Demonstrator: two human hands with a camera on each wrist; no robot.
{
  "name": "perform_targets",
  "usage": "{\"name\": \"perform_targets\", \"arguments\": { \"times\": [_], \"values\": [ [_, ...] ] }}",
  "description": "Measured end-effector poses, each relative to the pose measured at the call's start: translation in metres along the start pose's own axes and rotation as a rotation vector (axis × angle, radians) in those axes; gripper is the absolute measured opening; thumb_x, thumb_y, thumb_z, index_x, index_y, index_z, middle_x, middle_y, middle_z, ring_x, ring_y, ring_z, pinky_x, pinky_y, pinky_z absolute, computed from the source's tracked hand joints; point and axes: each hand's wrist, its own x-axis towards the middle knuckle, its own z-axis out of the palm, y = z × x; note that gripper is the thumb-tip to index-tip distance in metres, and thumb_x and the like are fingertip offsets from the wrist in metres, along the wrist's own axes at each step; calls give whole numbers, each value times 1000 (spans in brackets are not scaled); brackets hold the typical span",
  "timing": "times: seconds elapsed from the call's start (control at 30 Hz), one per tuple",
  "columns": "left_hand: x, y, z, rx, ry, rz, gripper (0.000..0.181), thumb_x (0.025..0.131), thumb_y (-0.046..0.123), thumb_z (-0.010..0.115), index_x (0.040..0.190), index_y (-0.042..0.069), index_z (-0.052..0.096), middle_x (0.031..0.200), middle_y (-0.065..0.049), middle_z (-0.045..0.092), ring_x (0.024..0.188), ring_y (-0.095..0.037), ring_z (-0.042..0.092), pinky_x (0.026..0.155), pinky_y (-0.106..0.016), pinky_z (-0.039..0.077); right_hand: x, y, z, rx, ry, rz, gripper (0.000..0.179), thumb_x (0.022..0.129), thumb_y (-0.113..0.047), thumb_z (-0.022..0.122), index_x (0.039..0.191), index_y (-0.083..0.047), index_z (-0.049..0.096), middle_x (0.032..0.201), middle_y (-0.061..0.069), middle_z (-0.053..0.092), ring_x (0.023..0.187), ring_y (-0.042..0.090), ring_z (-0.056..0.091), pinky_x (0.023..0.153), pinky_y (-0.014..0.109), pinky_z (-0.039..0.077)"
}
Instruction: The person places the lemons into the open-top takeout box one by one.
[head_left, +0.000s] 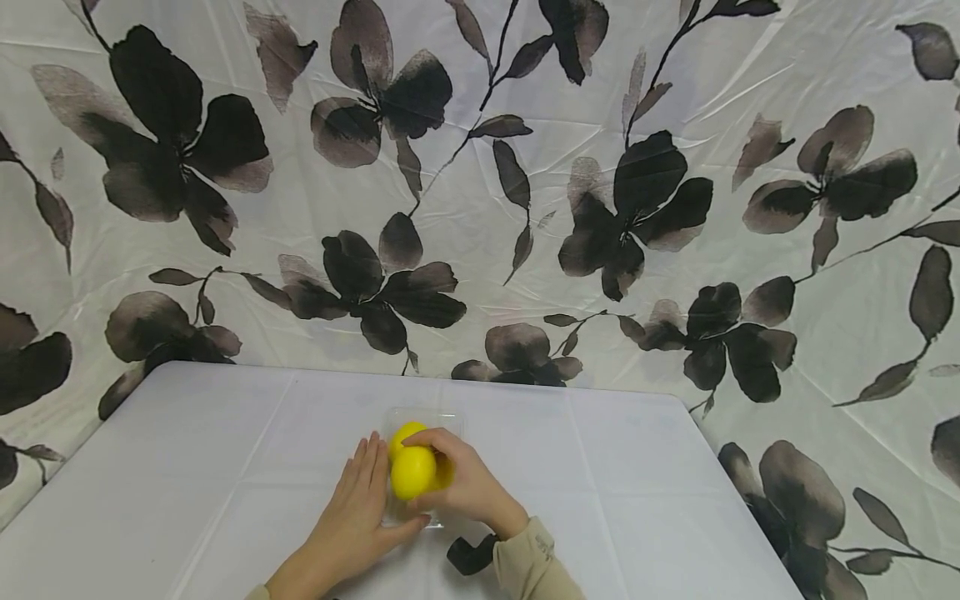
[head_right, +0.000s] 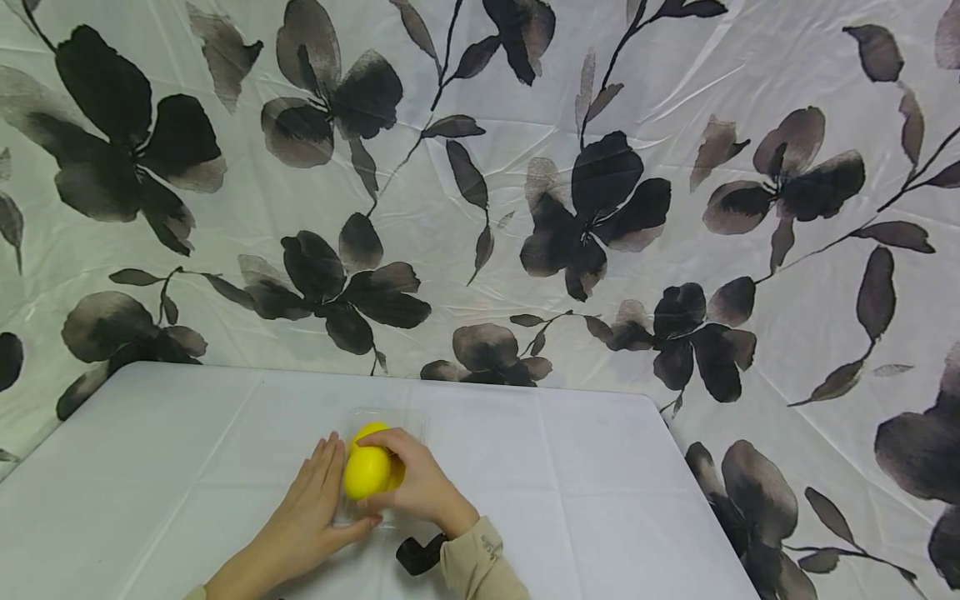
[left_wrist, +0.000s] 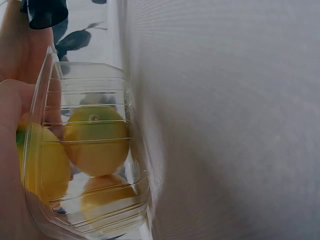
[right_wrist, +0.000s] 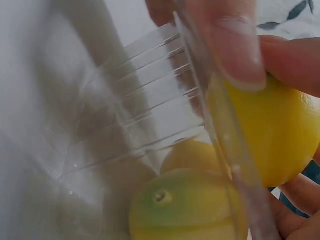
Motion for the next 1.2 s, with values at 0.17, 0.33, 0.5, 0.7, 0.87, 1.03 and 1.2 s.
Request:
{"name": "perform_targets", "arguments": {
  "times": [0.17, 0.33, 0.5, 0.7, 0.87, 1.03, 1.2],
  "values": [
    [-1, 0, 0, -3, -13, 1, 115, 80, 65, 69, 149, -15, 23, 159, -32, 15, 146, -48, 14, 115, -63, 19, -1, -3, 1, -119, -37, -36, 70, 65, -12, 83, 131, -21, 62, 131, -7, 55, 121, 11, 50, 103, 39, 41],
    [0, -1, 0, -8, -25, -3, 117, 79, 66, 69, 150, -15, 23, 159, -32, 14, 146, -48, 13, 115, -63, 18, -2, -7, 1, -210, -80, -12, 72, 66, -16, 80, 135, -22, 61, 135, -8, 56, 126, 11, 46, 106, 45, 31],
    [1, -1, 0, -23, -52, -24, 118, 79, 65, 71, 151, -14, 20, 160, -31, 11, 147, -47, 11, 116, -63, 17, -2, -10, 1, -239, -107, 25, 70, 68, -20, 80, 134, -21, 56, 134, -10, 58, 124, 9, 47, 105, 42, 29],
    [1, -1, 1, -27, -52, -27, 118, 79, 65, 71, 151, -14, 20, 160, -31, 11, 147, -46, 12, 116, -63, 17, -1, -12, 1, -245, -129, 17, 67, 69, -20, 80, 131, -20, 56, 130, -12, 59, 121, 6, 49, 104, 40, 28],
    [1, 0, 0, -32, -46, -27, 118, 79, 66, 70, 151, -14, 20, 160, -31, 12, 147, -46, 12, 116, -63, 17, -2, -13, -2, -253, -166, -15, 68, 71, -20, 77, 136, -19, 56, 137, -9, 55, 129, 8, 45, 107, 43, 26],
    [0, 0, 0, -29, -46, -25, 118, 79, 67, 69, 151, -13, 20, 160, -30, 12, 148, -46, 12, 116, -63, 17, -2, -10, -4, -309, -198, -72, 68, 78, -26, 75, 142, -20, 53, 142, -7, 52, 131, 10, 44, 105, 41, 28],
    [1, 0, 0, -19, -42, -24, 119, 80, 71, 64, 151, -13, 20, 160, -30, 13, 148, -45, 12, 116, -63, 17, -2, -10, -3, -303, -213, -78, 61, 85, -31, 73, 142, -20, 55, 138, -5, 53, 128, 11, 44, 103, 40, 28]
  ]
}}
